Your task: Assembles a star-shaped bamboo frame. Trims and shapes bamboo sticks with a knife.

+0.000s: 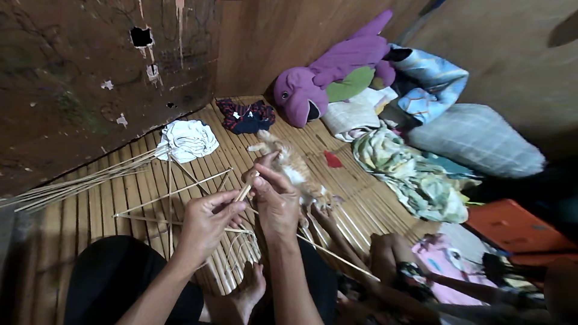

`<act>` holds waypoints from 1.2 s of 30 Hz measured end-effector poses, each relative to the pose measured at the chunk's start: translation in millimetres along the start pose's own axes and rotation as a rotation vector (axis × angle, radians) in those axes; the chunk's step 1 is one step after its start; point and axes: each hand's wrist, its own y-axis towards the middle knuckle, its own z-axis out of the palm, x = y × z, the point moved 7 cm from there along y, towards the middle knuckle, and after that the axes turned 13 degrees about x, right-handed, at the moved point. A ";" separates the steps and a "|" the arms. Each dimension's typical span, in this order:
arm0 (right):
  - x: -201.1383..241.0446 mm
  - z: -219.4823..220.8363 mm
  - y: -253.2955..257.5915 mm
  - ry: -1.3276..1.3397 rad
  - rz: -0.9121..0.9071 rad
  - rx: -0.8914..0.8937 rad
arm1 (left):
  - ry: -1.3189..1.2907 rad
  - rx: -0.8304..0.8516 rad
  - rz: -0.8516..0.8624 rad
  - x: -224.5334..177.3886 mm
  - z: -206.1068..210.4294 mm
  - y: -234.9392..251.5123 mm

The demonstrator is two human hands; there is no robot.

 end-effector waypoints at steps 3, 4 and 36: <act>-0.2 -1.9 -1.7 -0.007 0.017 -0.022 | 0.061 0.031 -0.007 -2.9 2.4 -2.9; -1.0 -2.3 -2.0 0.000 0.017 -0.022 | 0.086 0.038 0.005 -3.5 2.8 -3.9; -26.1 -13.5 -26.1 0.037 0.177 -0.267 | 0.426 -0.153 -0.070 25.1 -9.0 -26.1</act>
